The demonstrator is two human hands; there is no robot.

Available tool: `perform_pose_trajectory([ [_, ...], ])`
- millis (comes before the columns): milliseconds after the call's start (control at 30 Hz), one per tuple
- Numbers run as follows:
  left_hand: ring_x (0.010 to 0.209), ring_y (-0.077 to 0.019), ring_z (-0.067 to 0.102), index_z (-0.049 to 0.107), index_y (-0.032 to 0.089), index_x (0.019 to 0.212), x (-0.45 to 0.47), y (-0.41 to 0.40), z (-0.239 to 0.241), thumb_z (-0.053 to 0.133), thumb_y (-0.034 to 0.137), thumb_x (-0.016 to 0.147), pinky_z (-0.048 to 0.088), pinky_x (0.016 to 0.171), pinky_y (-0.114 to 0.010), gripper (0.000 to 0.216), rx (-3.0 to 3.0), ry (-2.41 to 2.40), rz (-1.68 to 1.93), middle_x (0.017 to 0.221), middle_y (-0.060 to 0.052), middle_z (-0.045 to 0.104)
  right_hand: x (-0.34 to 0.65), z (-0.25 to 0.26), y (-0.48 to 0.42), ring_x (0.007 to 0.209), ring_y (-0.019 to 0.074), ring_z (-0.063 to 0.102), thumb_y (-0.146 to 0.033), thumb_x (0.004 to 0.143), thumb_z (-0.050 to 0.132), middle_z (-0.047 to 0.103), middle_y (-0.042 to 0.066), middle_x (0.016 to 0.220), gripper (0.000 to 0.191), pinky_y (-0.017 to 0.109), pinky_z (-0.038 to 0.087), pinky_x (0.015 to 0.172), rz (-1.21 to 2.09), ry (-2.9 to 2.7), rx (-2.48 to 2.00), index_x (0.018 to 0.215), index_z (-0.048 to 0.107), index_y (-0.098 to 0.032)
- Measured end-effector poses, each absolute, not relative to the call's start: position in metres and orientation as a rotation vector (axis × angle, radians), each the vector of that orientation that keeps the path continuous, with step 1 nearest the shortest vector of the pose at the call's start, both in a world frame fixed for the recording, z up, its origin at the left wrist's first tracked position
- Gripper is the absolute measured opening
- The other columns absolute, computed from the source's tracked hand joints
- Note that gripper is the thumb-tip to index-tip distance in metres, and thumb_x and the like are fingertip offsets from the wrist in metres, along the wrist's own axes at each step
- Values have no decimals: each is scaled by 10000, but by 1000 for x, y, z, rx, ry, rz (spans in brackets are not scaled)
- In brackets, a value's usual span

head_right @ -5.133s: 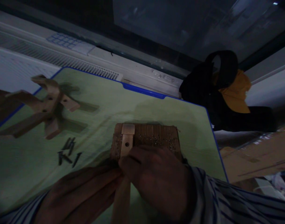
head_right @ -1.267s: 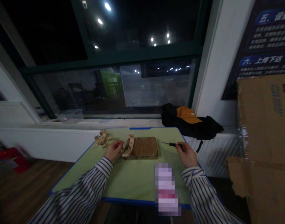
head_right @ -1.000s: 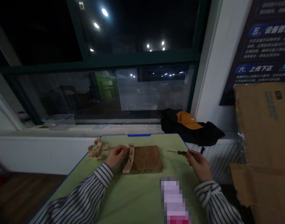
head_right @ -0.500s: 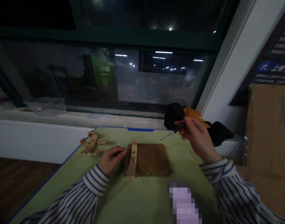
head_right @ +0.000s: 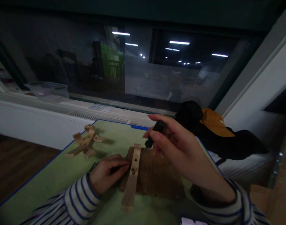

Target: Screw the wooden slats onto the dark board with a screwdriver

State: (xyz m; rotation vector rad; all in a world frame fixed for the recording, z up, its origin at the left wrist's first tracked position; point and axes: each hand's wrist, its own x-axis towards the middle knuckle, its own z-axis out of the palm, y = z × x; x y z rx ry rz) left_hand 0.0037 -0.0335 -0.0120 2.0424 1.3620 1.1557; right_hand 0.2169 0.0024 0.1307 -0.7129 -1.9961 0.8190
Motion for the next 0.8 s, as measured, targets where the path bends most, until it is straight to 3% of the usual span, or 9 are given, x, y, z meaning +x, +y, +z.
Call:
perform_pose_trajectory([
  [167, 663, -142, 608, 705, 219, 971, 6, -39, -7, 517, 204, 833, 480, 595, -248, 233, 2011, 1287, 1202, 726, -37, 623, 200, 117, 5, 552, 47, 558, -287, 867, 555, 614, -17, 847, 214, 145, 471, 474, 839, -2032, -703, 1080, 541, -261],
  [367, 648, -144, 600, 708, 205, 975, 10, -44, -2, 508, 171, 812, 480, 578, -250, 260, 2030, 1261, 1168, 720, -39, 623, 191, 99, 11, 556, 69, 567, -316, 895, 507, 577, -33, 737, 221, 167, 461, 481, 904, -2145, -729, 1105, 504, -249],
  [800, 649, -135, 607, 716, 185, 888, 14, -43, -4, 527, 154, 814, 489, 591, -242, 205, 2085, 1227, 1193, 724, -42, 638, 188, 93, 12, 584, 81, 577, -330, 904, 489, 579, -37, 728, 213, 184, 469, 518, 916, -2198, -731, 1106, 489, -260],
])
